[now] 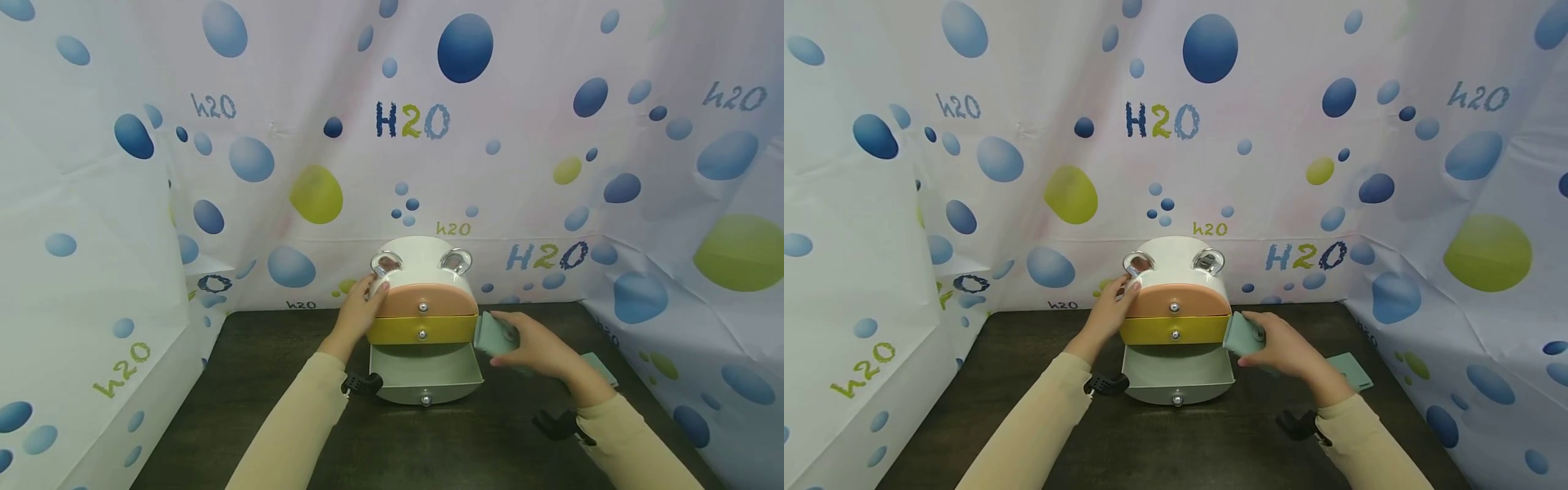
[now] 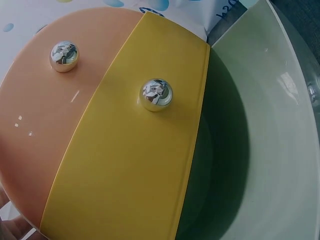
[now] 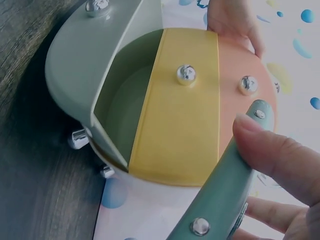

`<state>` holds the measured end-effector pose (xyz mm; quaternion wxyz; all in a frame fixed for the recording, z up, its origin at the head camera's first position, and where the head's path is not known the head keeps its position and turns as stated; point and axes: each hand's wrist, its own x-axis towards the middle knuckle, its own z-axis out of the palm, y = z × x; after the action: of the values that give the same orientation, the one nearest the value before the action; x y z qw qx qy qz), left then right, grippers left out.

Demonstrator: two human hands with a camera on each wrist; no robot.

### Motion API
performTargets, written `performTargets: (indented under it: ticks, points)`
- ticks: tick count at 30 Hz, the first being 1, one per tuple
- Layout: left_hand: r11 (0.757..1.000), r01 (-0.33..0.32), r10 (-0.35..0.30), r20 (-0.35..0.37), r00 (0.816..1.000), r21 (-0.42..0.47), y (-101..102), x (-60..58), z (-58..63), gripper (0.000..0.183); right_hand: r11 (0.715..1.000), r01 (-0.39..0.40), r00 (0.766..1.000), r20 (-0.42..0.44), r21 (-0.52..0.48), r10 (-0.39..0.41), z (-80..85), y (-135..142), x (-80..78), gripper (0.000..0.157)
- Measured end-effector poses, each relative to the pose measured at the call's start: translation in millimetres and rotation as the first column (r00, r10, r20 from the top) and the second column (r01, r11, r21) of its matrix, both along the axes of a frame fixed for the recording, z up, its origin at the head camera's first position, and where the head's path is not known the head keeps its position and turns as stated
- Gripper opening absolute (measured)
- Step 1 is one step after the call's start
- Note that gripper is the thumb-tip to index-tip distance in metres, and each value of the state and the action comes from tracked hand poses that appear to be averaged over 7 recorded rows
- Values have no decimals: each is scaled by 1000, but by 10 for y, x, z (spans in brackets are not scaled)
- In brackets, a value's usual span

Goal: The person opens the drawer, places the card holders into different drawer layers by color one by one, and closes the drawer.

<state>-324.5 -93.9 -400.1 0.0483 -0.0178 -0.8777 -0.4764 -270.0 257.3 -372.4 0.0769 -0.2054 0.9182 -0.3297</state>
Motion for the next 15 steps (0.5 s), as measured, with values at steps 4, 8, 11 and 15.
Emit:
performTargets:
  ticks: [4, 8, 11, 15]
  points:
    - [1000, 5, -5, 3, 1000, -1, 2, 2, 1, 73, 1000, -19, 1000, -1, -6, 19, 29, -58, 9, 92]
    - [1000, 5, -5, 5, 1000, -2, 4, 4, 1, 73, 999, -46, 999, -2, -6, 46, 33, -110, 8, 93]
    - [1000, 4, -4, 8, 1000, 2, 5, 9, 7, 73, 998, -61, 998, -4, -8, 61, 23, -149, 10, 93]
    - [1000, 4, -4, 8, 1000, 9, 9, 19, 17, 72, 997, -71, 997, -5, 2, 71, -2, -210, 22, 93]
